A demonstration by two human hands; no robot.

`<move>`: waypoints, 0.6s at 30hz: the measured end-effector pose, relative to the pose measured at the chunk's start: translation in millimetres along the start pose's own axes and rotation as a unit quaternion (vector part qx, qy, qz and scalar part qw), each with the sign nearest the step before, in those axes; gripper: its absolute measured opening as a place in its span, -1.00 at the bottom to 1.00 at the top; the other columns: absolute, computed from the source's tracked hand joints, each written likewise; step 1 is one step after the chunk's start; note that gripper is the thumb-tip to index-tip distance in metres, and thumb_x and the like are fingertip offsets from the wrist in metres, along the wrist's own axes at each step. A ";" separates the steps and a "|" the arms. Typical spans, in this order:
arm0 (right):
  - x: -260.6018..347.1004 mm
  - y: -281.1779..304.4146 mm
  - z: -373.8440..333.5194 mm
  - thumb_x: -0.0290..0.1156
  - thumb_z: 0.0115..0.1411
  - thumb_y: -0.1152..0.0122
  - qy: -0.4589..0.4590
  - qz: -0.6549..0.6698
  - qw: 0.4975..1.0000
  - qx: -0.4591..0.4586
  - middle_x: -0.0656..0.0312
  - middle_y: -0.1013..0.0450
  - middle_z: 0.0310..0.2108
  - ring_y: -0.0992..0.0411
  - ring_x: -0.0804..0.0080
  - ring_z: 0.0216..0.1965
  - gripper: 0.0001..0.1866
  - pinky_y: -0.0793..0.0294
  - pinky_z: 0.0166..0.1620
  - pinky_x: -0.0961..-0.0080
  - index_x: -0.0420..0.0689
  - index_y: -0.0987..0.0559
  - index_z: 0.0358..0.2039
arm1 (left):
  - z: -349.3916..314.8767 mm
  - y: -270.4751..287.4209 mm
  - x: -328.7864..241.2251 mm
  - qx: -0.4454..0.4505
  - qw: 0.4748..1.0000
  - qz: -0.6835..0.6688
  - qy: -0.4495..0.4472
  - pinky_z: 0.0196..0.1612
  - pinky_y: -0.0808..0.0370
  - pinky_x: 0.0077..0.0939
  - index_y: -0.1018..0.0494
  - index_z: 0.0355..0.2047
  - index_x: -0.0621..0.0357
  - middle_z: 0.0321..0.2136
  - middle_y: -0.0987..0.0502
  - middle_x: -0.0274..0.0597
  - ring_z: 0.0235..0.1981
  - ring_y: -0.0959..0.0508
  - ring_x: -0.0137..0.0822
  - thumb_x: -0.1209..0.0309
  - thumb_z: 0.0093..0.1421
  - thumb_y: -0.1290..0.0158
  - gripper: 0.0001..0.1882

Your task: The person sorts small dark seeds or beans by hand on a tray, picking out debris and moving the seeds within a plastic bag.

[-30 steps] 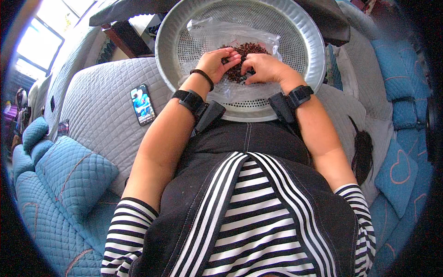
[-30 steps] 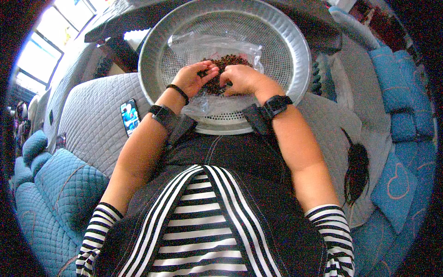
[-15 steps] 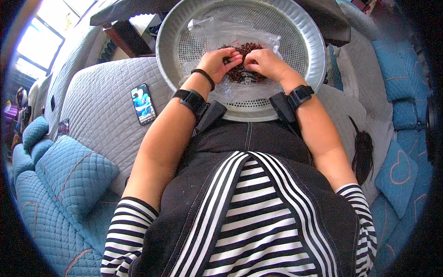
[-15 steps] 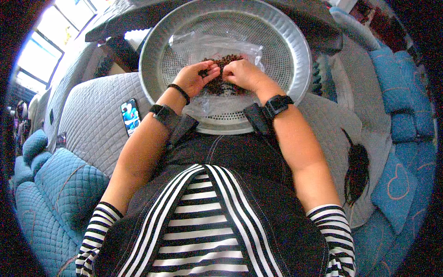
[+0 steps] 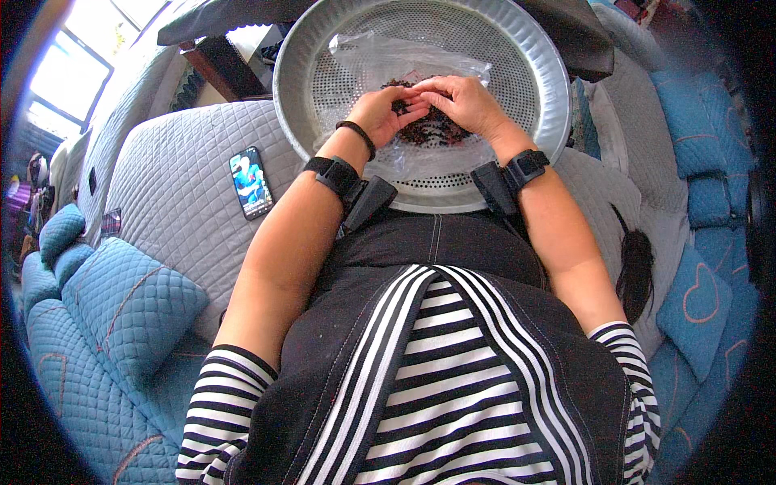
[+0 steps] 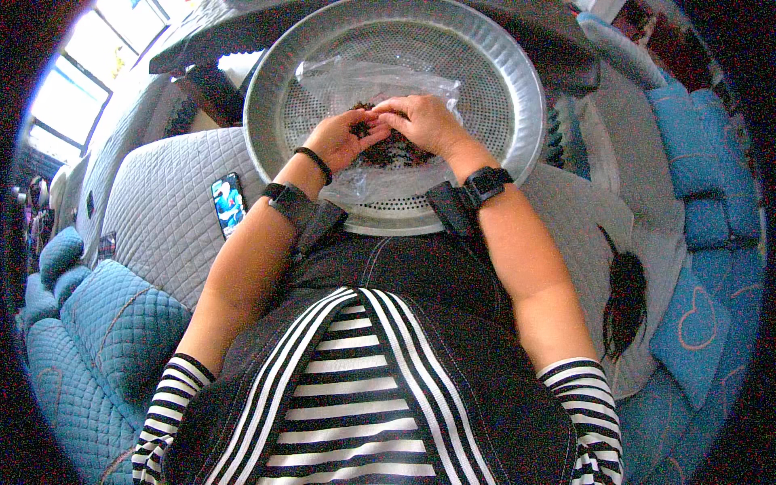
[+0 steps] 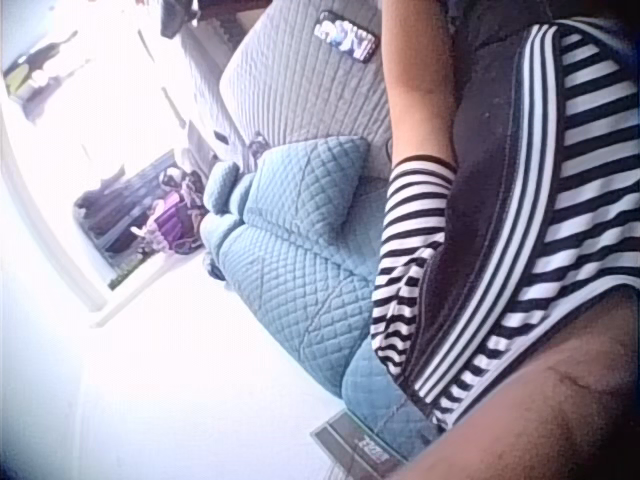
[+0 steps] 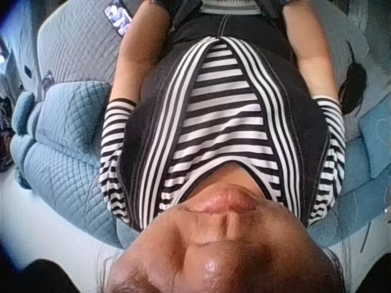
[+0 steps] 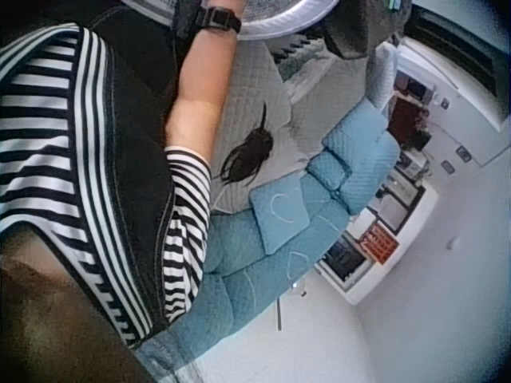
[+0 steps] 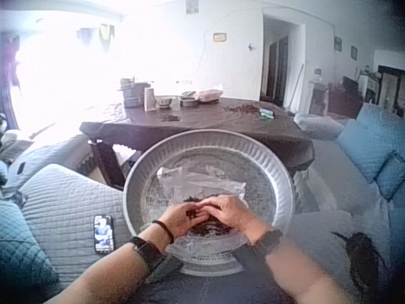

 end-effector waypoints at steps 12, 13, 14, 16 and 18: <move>5.1 2.2 0.1 -0.41 -0.06 -0.22 0.028 -0.008 1.000 -0.006 0.24 -0.45 -0.42 -0.43 0.49 -0.38 -0.80 -0.41 -0.28 0.62 -0.12 -0.56 -0.36 | 1.3 -0.1 0.5 0.021 1.000 -0.018 -0.002 -0.12 -0.49 -0.32 -0.26 -0.25 0.46 -0.31 -0.40 0.06 -0.28 -0.46 -0.15 0.49 0.20 0.26 -0.77; 5.7 2.0 -0.1 -0.41 -0.07 -0.23 0.020 -0.002 1.000 -0.009 0.25 -0.44 -0.41 -0.42 0.49 -0.38 -0.82 -0.40 -0.29 0.62 -0.13 -0.56 -0.39 | 0.0 -2.0 0.4 0.029 0.999 -0.016 0.000 -0.12 -0.49 -0.33 -0.27 -0.25 0.46 -0.31 -0.40 0.05 -0.27 -0.46 -0.15 0.48 0.20 0.26 -0.77; 5.7 2.4 -0.1 -0.41 -0.08 -0.24 0.013 0.004 1.000 -0.013 0.26 -0.43 -0.40 -0.41 0.50 -0.39 -0.84 -0.39 -0.30 0.62 -0.14 -0.56 -0.42 | -0.5 -2.8 0.3 0.038 0.999 -0.014 0.001 -0.13 -0.49 -0.34 -0.28 -0.26 0.46 -0.31 -0.40 0.05 -0.27 -0.46 -0.16 0.48 0.20 0.26 -0.77; 1.6 3.9 1.2 -0.37 -0.09 -0.24 0.007 -0.006 1.000 -0.004 0.21 -0.44 -0.42 -0.43 0.40 -0.38 -0.82 -0.39 -0.30 0.55 -0.12 -0.56 -0.43 | 3.9 2.3 1.3 0.037 0.999 -0.012 0.004 -0.12 -0.48 -0.33 -0.28 -0.26 0.46 -0.30 -0.39 0.05 -0.26 -0.46 -0.14 0.48 0.19 0.25 -0.77; -5.5 4.1 -1.7 -0.33 -0.11 -0.23 -0.002 -0.016 1.000 0.004 0.16 -0.45 -0.44 -0.44 0.31 -0.36 -0.80 -0.40 -0.30 0.48 -0.10 -0.55 -0.43 | 2.3 -1.5 1.3 0.038 0.999 -0.009 0.009 -0.12 -0.48 -0.32 -0.28 -0.26 0.46 -0.30 -0.39 0.06 -0.25 -0.45 -0.12 0.48 0.19 0.24 -0.77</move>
Point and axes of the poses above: each hand's wrist, its own z-axis towards the middle knuckle, its own y-axis out of the back of the hand, x = y × z, the point moved 6 cm from there along z, towards the middle knuckle
